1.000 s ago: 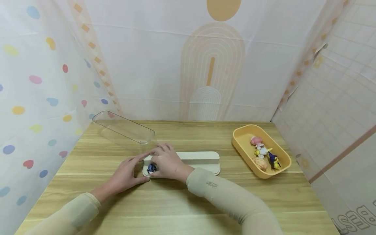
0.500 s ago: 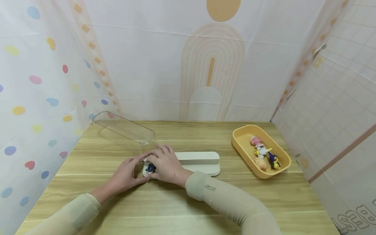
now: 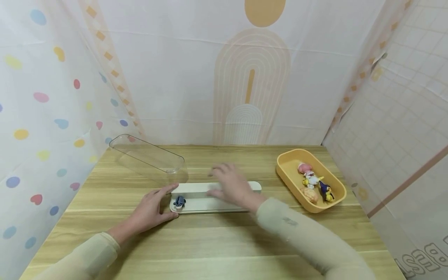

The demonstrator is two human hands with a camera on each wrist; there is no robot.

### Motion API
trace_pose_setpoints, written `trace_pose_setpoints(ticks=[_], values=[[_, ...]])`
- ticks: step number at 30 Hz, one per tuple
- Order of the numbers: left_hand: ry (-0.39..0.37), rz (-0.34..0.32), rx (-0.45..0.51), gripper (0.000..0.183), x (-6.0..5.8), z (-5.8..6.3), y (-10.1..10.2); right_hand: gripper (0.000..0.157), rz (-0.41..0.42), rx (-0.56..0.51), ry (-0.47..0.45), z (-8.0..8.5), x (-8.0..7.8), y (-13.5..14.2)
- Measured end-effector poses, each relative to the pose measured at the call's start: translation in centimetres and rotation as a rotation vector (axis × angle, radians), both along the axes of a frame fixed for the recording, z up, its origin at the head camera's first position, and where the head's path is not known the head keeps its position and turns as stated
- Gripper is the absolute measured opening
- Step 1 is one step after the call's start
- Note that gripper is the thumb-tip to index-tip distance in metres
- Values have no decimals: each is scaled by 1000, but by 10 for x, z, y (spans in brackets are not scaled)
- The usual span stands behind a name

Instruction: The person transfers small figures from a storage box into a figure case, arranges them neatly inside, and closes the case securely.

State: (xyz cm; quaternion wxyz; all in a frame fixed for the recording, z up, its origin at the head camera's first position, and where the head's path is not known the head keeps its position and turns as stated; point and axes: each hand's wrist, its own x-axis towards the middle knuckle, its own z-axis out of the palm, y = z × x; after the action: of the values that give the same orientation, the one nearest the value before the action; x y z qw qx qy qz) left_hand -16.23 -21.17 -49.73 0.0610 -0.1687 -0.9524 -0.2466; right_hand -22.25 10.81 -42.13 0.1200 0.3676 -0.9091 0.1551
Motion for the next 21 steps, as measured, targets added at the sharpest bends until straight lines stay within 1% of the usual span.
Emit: trace_pose_setpoints(ticks=[2, 4, 7, 8, 10, 12, 14, 15, 18, 20, 21], values=[[8, -3, 2, 97, 0, 0, 0, 55, -85, -55, 9, 11, -11, 34], [13, -4, 0, 97, 0, 1, 0, 52, -194, -97, -12, 22, -23, 72], [19, -5, -2, 97, -1, 1, -1, 56, -383, -93, -142, 36, -42, 131], [18, -3, -1, 97, -1, 0, -2, 58, -431, -88, -204, 40, -48, 149], [15, 0, 0, 97, -1, 0, -2, 63, -523, -38, -317, 45, -56, 182], [8, 1, 2, 98, -1, -2, -2, 66, -566, 2, -407, 46, -63, 207], [9, -3, 4, 98, 0, -3, -2, 68, -587, 47, -468, 46, -66, 224], [9, -4, 2, 98, 0, -4, -2, 69, -587, 78, -481, 45, -68, 230], [9, -8, 1, 98, -1, -4, -2, 70, -585, 174, -540, 42, -72, 239], [7, -8, 1, 98, -1, -4, -2, 70, -596, 242, -567, 40, -75, 241], [4, -8, 0, 99, -1, -4, -1, 68, -602, 271, -571, 38, -77, 242]])
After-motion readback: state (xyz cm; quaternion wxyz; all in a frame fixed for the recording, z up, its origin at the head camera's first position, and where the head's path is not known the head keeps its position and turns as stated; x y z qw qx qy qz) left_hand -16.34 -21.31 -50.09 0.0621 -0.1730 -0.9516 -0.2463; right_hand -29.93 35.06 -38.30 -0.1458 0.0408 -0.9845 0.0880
